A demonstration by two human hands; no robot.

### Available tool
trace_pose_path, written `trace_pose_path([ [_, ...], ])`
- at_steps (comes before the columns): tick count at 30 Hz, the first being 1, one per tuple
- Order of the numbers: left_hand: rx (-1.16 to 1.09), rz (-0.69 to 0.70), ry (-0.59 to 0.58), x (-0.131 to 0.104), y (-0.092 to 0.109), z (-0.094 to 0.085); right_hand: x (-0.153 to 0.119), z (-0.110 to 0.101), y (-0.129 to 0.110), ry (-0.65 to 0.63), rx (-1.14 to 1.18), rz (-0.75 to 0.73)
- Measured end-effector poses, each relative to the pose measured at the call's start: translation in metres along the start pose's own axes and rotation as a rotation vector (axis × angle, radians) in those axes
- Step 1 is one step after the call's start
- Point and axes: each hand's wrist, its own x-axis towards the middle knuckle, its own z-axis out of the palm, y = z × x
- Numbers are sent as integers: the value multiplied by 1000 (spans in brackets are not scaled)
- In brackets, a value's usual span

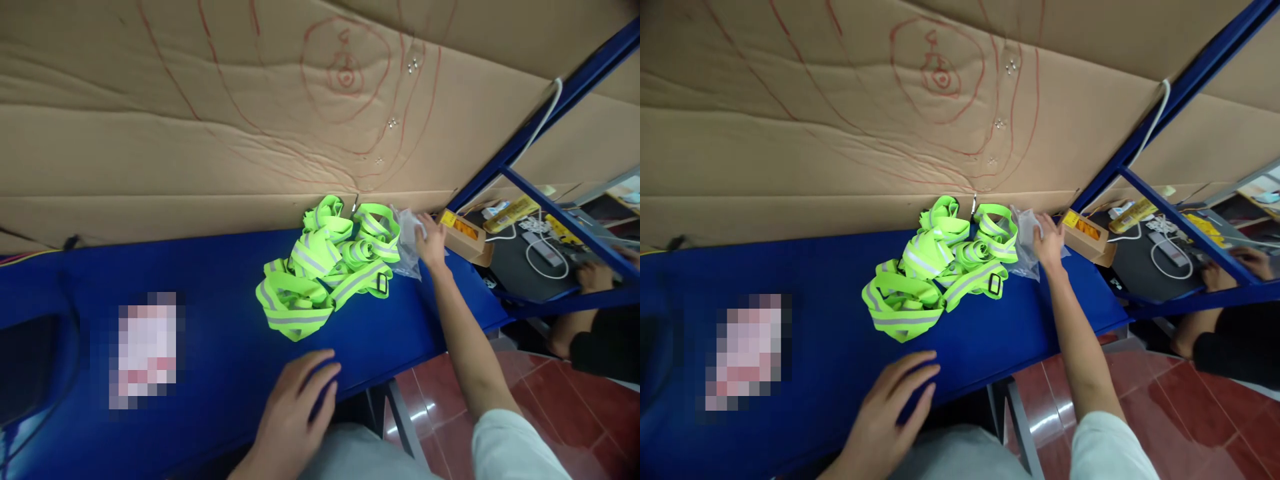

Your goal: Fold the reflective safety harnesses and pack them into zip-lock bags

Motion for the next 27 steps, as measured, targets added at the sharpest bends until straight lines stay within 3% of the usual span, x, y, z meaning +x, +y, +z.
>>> trace_pose_path([
  [3,186,-94,209,25,-24,-17,-34,-21,-43,145,100,-81],
  [4,229,-133,223,34,-33,-22,-52,-24,-62,164,152,-146],
  [5,290,-167,204,42,-42,-26,-72,-27,-83,157,260,-302],
  [7,429,-163,42,52,-58,-31,-115,-27,-124,-10,385,-667],
  [9,481,-139,-120,50,-69,-31,-154,-25,-157,-140,417,-816],
  [11,456,-117,-153,37,-74,-28,-186,-22,-176,-220,485,-797],
  [16,431,-43,124,-12,-62,-24,-228,-20,-173,-265,551,-517],
  [17,434,-35,140,-20,-55,-25,-230,-21,-169,-275,565,-453],
  [19,364,-1,52,-30,-39,-30,-229,-23,-164,-336,620,-343],
  [22,82,111,-245,-33,-18,-46,-223,-25,-164,-519,607,-289],
  [23,11,135,-280,-31,-15,-51,-221,-25,-167,-576,554,-304],
  [25,4,110,-186,-24,-15,-60,-220,-23,-174,-644,441,-346],
  [27,144,1,-56,-11,-23,-60,-221,-21,-180,-670,385,-370],
])
